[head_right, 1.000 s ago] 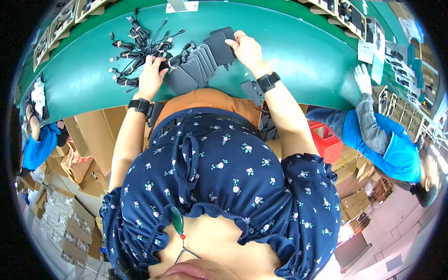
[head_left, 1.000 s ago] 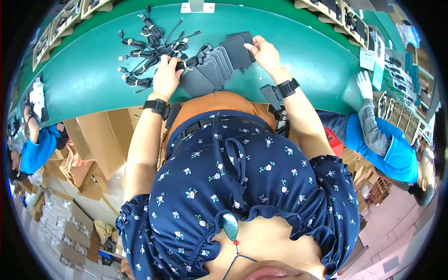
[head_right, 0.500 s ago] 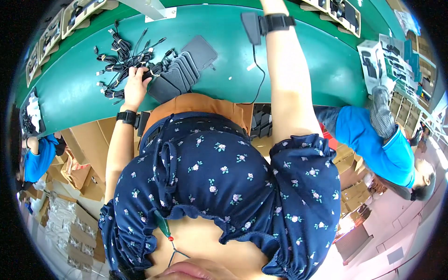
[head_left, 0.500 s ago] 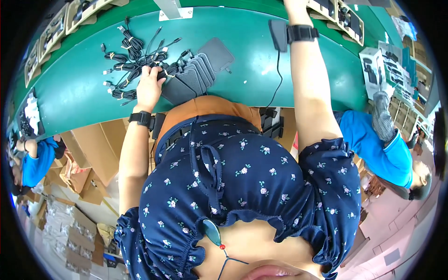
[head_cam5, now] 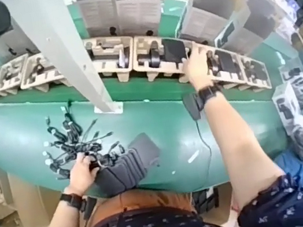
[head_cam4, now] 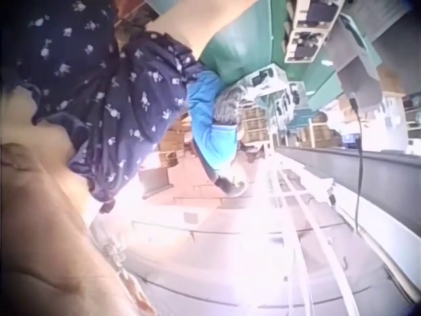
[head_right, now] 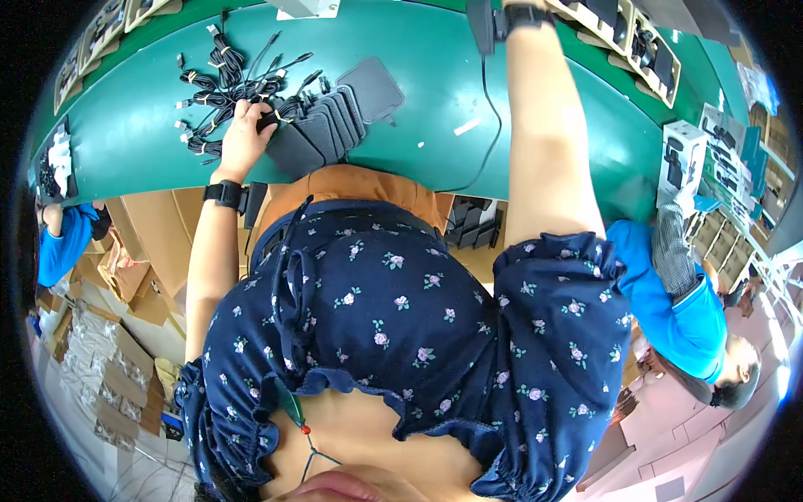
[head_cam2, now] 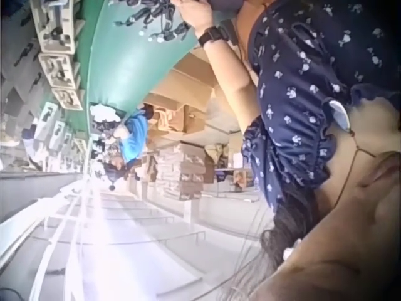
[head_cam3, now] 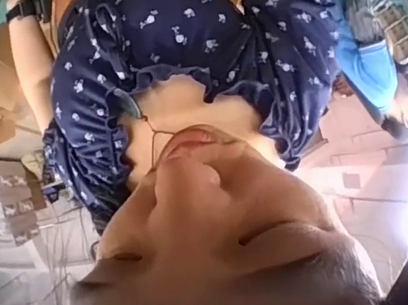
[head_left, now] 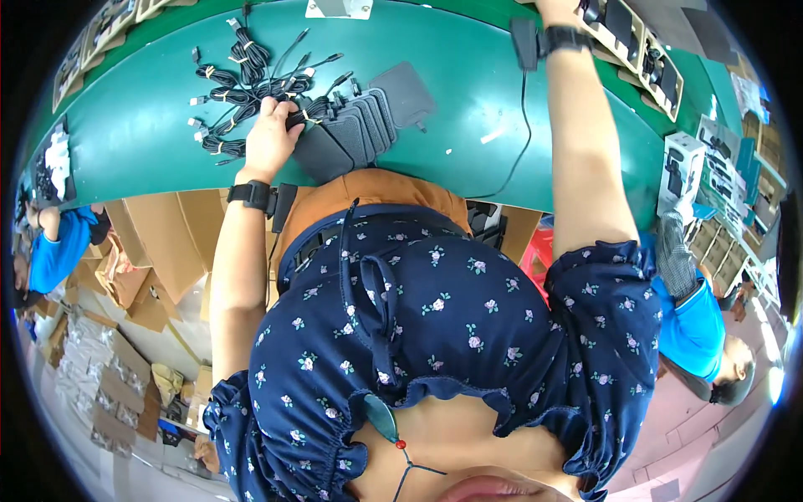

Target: The person picks up a cable and a flat pad, fits them together, and places the assembled unit into a tray. This process is repeated for several units as the person organizes the components on the assembly line.

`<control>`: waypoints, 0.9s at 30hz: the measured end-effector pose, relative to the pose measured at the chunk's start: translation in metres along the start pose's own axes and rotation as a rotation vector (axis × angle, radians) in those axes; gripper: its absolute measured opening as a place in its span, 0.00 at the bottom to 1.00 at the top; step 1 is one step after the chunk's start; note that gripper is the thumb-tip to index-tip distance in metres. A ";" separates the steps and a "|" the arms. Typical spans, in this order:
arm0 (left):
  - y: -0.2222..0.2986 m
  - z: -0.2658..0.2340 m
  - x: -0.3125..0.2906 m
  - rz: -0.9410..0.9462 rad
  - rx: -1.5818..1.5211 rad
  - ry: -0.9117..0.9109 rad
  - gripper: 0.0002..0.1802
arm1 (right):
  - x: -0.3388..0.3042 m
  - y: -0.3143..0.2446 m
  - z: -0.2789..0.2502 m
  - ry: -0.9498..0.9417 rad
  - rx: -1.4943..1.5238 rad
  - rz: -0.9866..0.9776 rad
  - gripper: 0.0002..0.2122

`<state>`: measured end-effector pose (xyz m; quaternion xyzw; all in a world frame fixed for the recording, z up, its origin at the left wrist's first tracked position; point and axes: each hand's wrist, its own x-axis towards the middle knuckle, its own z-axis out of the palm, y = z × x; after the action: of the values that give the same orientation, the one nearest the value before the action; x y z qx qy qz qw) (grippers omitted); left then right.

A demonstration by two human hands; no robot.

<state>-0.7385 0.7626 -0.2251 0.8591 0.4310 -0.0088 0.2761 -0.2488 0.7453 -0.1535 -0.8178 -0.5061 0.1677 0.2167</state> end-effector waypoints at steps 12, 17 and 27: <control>0.046 -0.060 -0.003 0.342 -0.074 0.215 0.17 | -0.174 -0.206 0.140 0.020 0.129 -0.835 0.22; 0.075 -0.082 -0.003 0.347 -0.309 0.263 0.19 | -0.169 -0.218 0.128 -0.081 0.140 -0.658 0.19; 0.069 -0.072 0.006 0.074 -0.749 -0.177 0.23 | -0.165 -0.236 0.079 -0.389 1.266 -0.178 0.12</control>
<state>-0.6994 0.7685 -0.1337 0.7097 0.3476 0.0851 0.6068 -0.5369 0.7046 -0.0885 -0.4426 -0.4055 0.5583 0.5727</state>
